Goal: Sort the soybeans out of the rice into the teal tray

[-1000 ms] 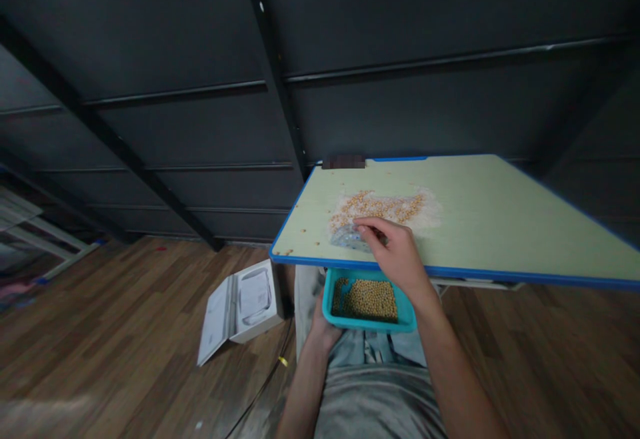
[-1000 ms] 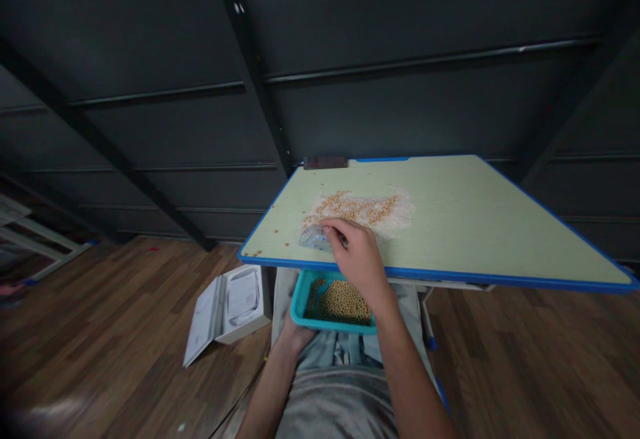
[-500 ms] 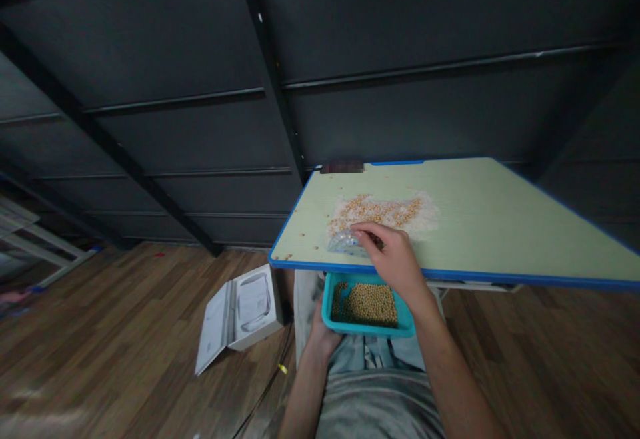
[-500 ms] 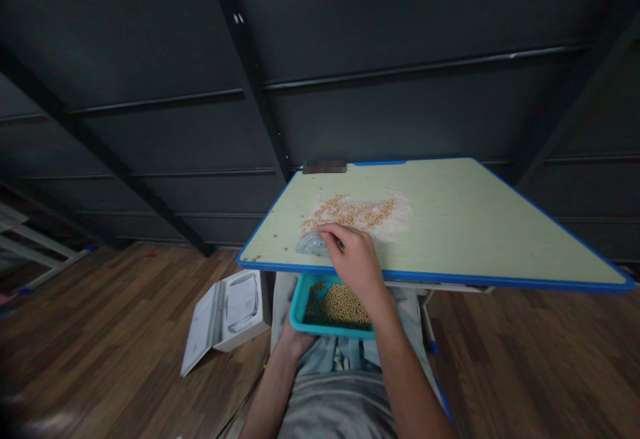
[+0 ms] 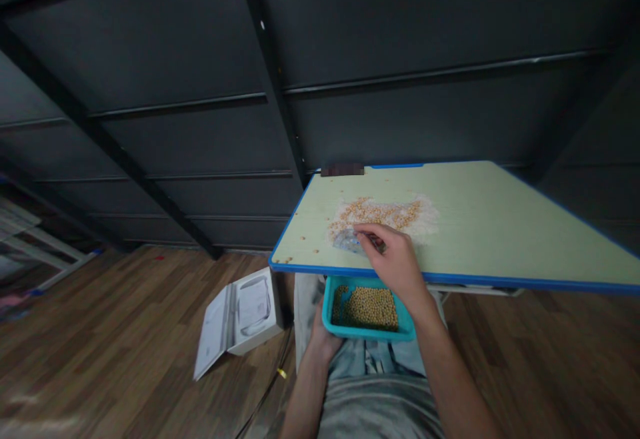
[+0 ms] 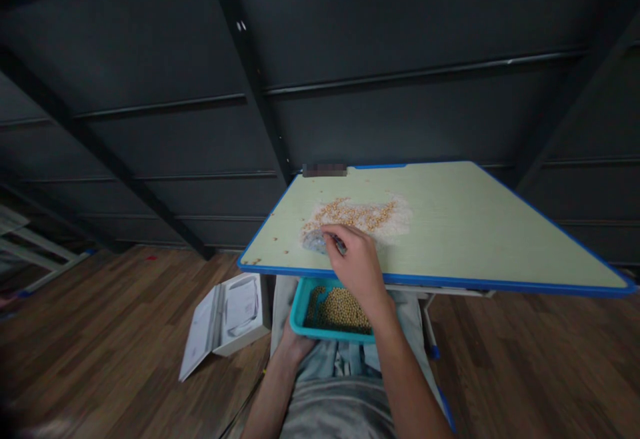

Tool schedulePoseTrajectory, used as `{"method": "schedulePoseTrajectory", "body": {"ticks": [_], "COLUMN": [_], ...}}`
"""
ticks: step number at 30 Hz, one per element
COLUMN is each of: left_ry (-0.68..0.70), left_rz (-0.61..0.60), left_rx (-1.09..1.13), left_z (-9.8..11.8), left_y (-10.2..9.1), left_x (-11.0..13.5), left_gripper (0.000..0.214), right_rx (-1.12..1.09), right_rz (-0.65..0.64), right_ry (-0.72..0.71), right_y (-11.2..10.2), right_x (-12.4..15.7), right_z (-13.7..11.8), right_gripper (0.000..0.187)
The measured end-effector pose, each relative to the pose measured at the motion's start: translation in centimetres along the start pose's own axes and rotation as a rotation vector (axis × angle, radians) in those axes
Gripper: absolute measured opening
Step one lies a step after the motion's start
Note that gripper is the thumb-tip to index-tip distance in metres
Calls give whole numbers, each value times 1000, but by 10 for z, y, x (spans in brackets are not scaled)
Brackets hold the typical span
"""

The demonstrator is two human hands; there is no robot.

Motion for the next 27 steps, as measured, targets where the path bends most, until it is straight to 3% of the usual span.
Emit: {"method": "schedulePoseTrajectory", "body": {"ticks": [22,27], "left_ry": [24,21], "left_rz": [8,-15], "left_rx": [-8,-7], "left_z": [3,1], "left_y": [2,4], "left_x": [2,0], "left_gripper": [35,41], "right_rx": [6,38], "right_rz": [-191,-112], "right_ry": [-79,-62], "right_y": [10,6], "right_x": [1,-1], "right_z": [-14,-9], "right_gripper": [35,34]}}
Point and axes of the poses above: each hand's wrist, its own x-axis away from the middle knuckle, its own y-axis out of the palm, z = x × y, the point moved 6 cm from there along -x, towards the middle knuckle, and after that the axes turned 9 degrees about -z, right-handed, at the moved point
